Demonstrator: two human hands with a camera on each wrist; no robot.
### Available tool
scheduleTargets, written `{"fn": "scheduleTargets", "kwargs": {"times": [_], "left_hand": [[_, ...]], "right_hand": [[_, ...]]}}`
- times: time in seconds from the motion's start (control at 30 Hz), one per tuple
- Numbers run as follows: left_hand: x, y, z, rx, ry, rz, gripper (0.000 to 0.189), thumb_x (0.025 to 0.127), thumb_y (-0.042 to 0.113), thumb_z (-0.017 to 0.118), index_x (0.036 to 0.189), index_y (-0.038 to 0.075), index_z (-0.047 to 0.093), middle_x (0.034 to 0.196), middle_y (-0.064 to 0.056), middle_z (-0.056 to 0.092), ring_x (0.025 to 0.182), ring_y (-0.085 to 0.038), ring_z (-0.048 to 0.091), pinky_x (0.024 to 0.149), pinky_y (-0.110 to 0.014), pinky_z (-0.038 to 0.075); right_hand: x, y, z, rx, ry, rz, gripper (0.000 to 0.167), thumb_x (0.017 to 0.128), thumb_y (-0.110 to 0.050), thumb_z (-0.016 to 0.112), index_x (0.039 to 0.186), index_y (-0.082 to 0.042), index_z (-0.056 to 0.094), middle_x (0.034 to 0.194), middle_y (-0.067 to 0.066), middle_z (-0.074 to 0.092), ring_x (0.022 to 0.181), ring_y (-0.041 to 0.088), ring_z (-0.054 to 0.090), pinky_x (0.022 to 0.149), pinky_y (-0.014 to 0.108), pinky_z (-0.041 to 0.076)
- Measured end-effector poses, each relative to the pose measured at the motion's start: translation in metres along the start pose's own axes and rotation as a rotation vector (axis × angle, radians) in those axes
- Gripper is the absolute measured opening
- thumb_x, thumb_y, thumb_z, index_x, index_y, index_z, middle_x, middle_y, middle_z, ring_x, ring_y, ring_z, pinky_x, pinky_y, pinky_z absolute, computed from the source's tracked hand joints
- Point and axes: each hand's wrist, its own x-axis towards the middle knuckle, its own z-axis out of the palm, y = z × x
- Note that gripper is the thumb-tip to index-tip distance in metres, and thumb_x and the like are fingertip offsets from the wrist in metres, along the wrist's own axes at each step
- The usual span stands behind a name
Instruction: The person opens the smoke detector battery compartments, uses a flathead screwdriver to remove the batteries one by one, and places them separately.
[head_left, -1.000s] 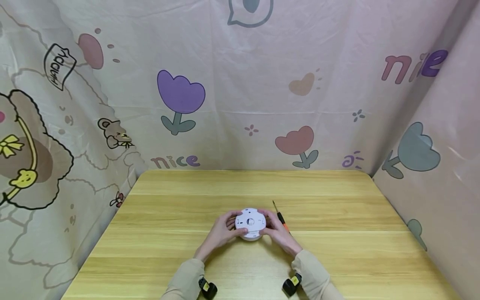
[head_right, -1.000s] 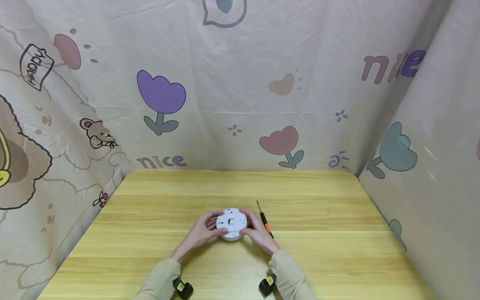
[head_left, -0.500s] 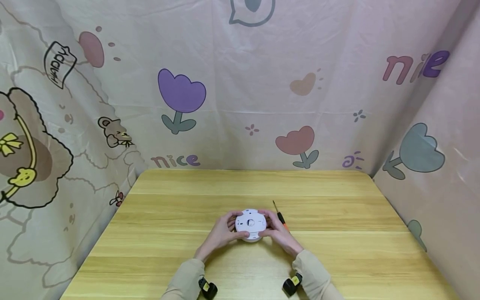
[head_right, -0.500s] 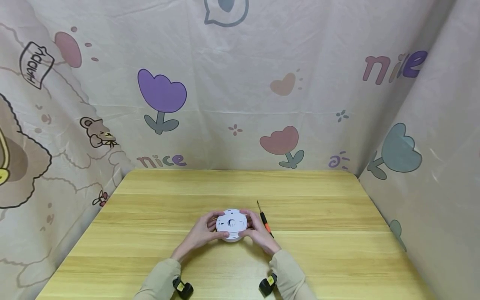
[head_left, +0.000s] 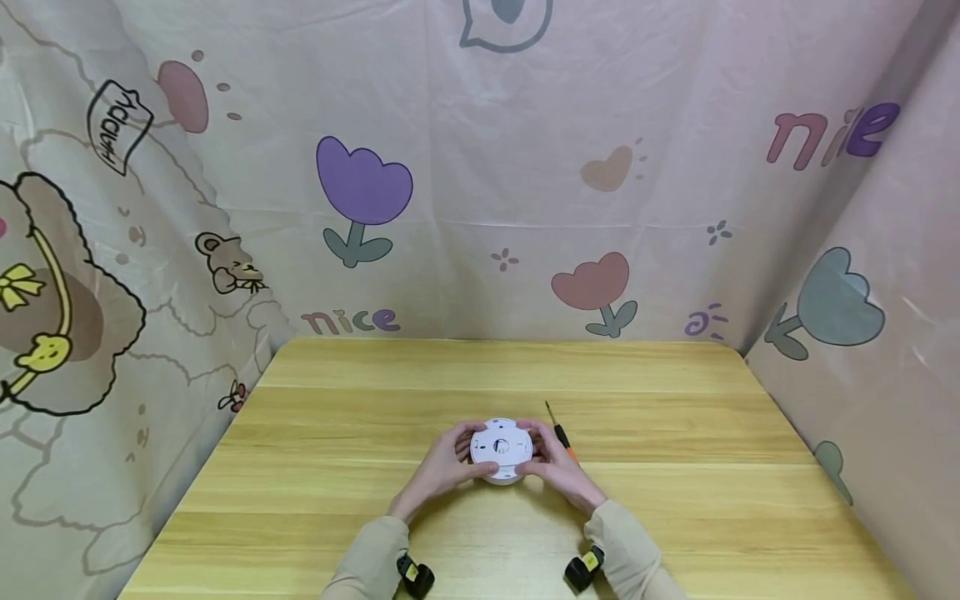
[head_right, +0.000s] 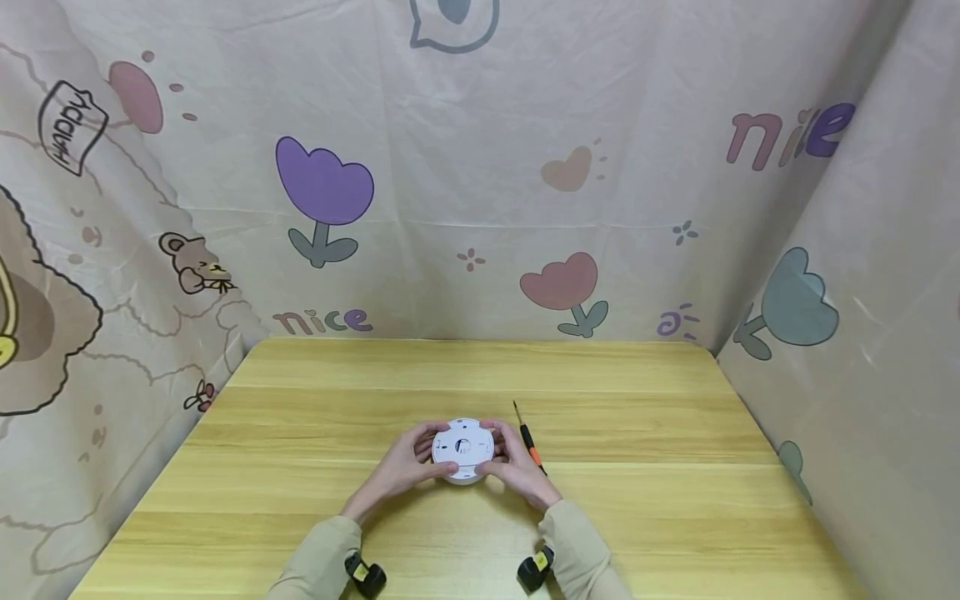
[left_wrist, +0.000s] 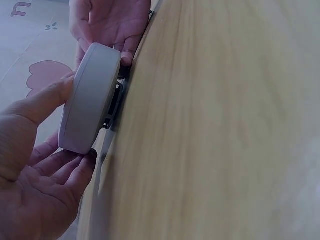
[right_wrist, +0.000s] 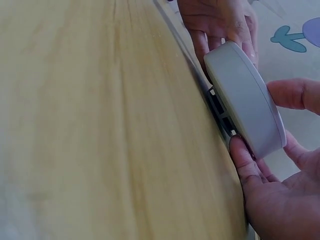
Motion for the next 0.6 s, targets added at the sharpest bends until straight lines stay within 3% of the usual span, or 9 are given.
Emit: {"fn": "scheduleTargets", "kwargs": {"times": [0.6], "left_hand": [[0.0037, 0.0019, -0.001, 0.019, -0.027, -0.007, 0.072, 0.08, 0.016, 0.086, 0.137, -0.007, 0.049, 0.144, -0.031, 0.051, 0.136, -0.048, 0.049, 0.115, -0.055, 0.042]], "right_hand": [[0.001, -0.005, -0.0023, -0.065, -0.026, -0.01, 0.075, 0.082, -0.004, 0.073, 0.149, -0.006, 0.039, 0.127, 0.023, 0.049, 0.098, 0.018, 0.054, 0.087, 0.023, 0.046]]}}
